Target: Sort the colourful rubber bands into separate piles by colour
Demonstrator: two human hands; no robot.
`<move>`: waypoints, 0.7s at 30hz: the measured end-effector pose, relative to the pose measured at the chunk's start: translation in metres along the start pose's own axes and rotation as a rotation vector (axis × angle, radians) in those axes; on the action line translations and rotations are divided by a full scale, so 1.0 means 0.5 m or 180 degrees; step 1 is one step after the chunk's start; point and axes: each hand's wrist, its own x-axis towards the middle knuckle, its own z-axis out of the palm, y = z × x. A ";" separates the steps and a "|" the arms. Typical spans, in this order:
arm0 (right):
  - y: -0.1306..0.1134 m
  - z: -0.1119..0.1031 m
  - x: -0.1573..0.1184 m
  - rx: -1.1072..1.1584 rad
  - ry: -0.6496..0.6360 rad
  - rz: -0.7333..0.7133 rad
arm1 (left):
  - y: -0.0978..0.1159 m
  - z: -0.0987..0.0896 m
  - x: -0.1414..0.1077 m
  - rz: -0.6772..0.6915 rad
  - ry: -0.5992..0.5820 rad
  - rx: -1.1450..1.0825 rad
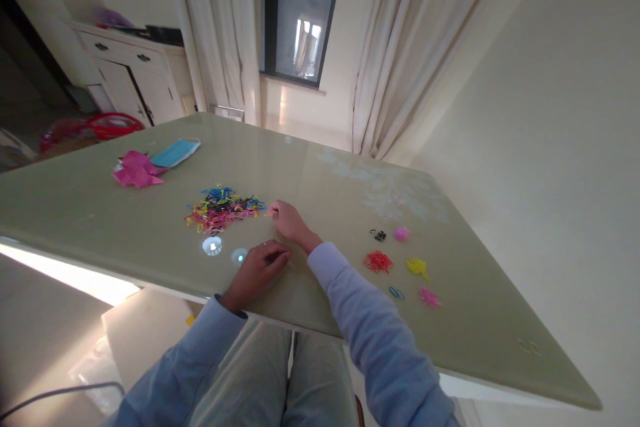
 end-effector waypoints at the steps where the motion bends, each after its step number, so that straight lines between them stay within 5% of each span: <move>1: 0.001 -0.003 -0.013 0.0185 0.0012 0.0022 | 0.000 0.000 0.000 -0.0016 0.0006 -0.0022; 7: -0.001 -0.030 -0.121 0.2097 0.0211 0.0273 | -0.001 -0.004 0.000 -0.0050 -0.0014 0.0009; 14: -0.014 -0.071 -0.230 0.4223 0.0983 0.0827 | -0.003 -0.008 0.002 -0.0013 -0.0032 0.0059; 21: -0.049 -0.085 -0.297 0.5425 0.0791 0.0922 | -0.005 -0.011 0.001 -0.0102 -0.0053 0.0061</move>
